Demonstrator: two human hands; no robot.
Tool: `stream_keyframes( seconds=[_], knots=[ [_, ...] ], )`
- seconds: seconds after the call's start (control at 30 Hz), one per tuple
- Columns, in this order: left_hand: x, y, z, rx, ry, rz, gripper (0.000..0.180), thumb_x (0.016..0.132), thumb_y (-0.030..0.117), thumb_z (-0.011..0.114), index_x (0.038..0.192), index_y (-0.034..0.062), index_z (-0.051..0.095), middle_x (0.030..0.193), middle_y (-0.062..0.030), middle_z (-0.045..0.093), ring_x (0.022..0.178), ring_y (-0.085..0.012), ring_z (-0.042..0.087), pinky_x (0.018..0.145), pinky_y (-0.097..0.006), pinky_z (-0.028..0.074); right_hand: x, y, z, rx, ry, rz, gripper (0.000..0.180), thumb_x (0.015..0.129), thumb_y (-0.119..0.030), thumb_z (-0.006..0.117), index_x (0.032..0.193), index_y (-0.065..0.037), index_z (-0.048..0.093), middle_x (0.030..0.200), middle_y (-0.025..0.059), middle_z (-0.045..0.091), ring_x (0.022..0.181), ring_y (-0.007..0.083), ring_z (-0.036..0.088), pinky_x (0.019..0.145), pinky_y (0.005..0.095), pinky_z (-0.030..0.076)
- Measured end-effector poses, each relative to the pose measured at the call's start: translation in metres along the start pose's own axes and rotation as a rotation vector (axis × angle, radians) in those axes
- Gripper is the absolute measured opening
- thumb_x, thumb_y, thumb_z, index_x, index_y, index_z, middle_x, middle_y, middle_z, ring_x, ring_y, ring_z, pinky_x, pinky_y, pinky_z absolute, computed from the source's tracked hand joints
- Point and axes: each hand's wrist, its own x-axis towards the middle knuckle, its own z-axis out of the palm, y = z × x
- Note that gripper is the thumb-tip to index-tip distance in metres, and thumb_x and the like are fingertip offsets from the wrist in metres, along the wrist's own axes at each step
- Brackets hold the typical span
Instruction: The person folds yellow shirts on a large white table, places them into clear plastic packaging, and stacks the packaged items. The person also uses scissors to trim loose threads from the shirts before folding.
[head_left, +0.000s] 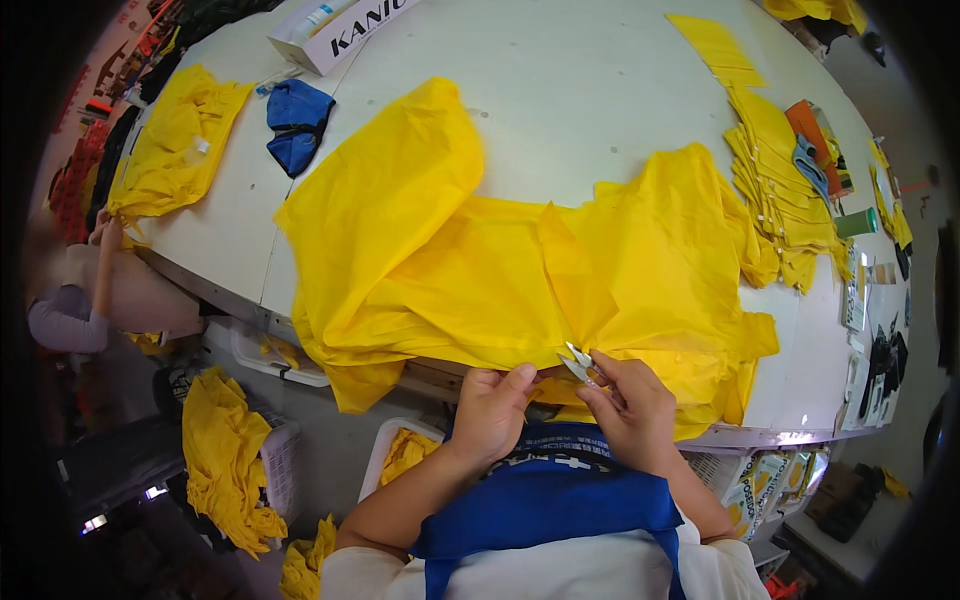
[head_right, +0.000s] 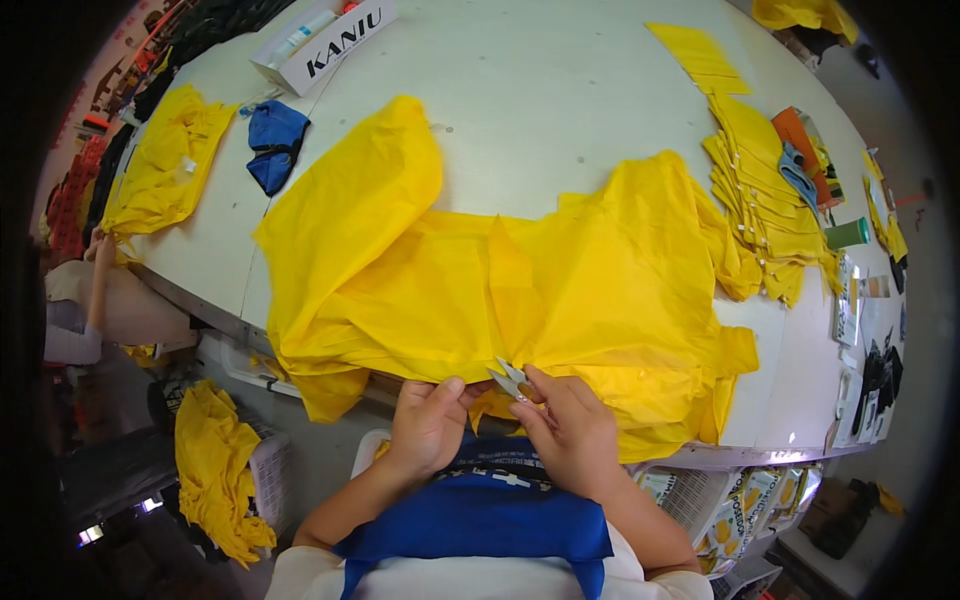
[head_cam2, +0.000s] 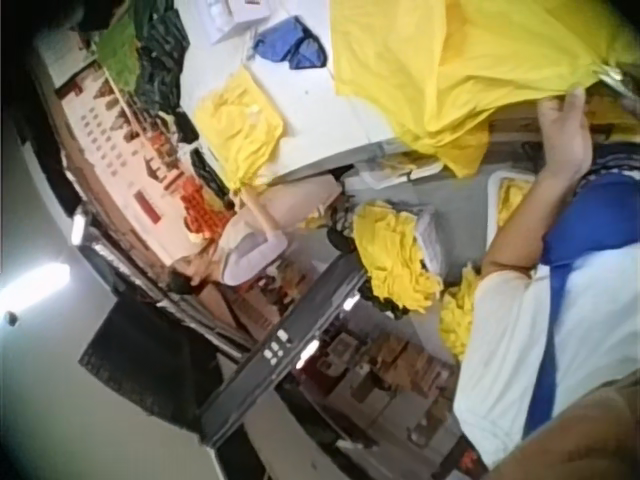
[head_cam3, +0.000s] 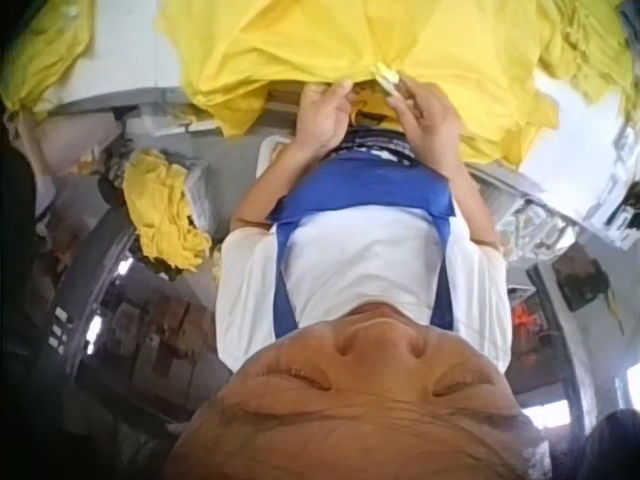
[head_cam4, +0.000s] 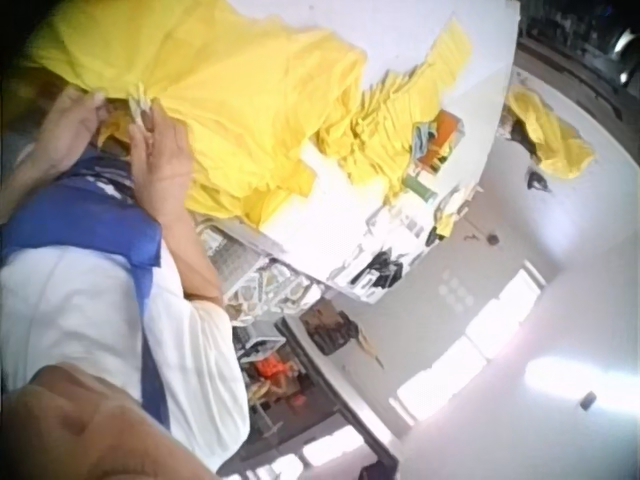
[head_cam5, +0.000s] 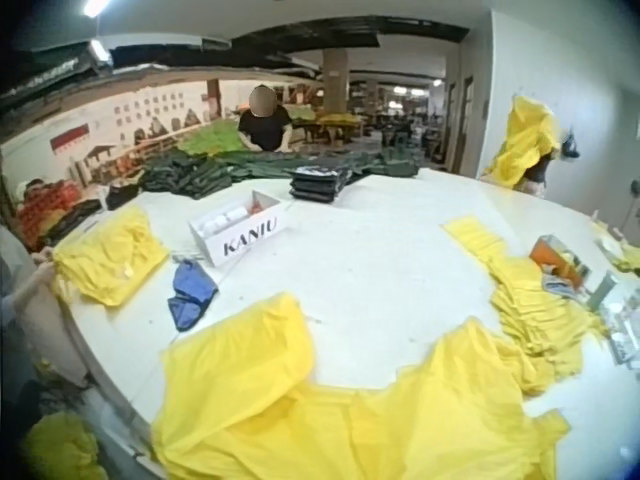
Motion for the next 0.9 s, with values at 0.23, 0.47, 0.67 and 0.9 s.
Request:
stream_keyframes(
  seconds=[0.23,0.47,0.67,0.9],
  knots=[
    [-0.004,-0.004,0.003,-0.014,-0.024,0.033,0.027,0.092,0.000,0.051,0.119,-0.0011,0.054,0.117,-0.0089,0.059,0.108,-0.0177,0.056,0.097,-0.031,0.042,-0.005,0.003,0.008,0.031,0.124,-0.018,0.027,0.074,-0.006,0.076,0.097,0.002,0.064,0.079,0.0121,0.063,0.068,0.0167,0.063,0.062,0.0235,0.049],
    [-0.007,-0.010,-0.003,0.293,0.009,0.081,0.023,0.092,0.005,0.055,0.113,-0.0017,0.058,0.108,-0.0038,0.061,0.099,-0.0098,0.055,0.089,-0.024,0.042,-0.013,0.006,0.006,0.076,0.091,0.118,0.030,0.071,-0.005,0.078,0.096,0.004,0.063,0.081,0.0111,0.064,0.070,0.0136,0.062,0.063,0.0240,0.049],
    [-0.011,-0.013,-0.008,0.413,-0.037,0.112,0.025,0.091,0.001,0.054,0.116,-0.0022,0.056,0.112,-0.0049,0.059,0.103,-0.0120,0.054,0.092,-0.026,0.040,-0.016,0.003,0.007,0.092,0.112,0.145,0.029,0.072,-0.006,0.078,0.095,0.004,0.064,0.081,0.0100,0.065,0.070,0.0121,0.062,0.064,0.0239,0.049],
    [-0.010,-0.013,-0.004,0.405,-0.039,0.114,0.021,0.091,0.005,0.057,0.111,-0.0018,0.059,0.101,-0.0004,0.061,0.091,-0.0061,0.054,0.083,-0.021,0.042,-0.019,0.011,0.016,0.085,0.149,0.139,0.028,0.071,-0.006,0.078,0.093,0.003,0.064,0.081,0.0089,0.065,0.071,0.0116,0.061,0.065,0.0229,0.048]
  ],
)
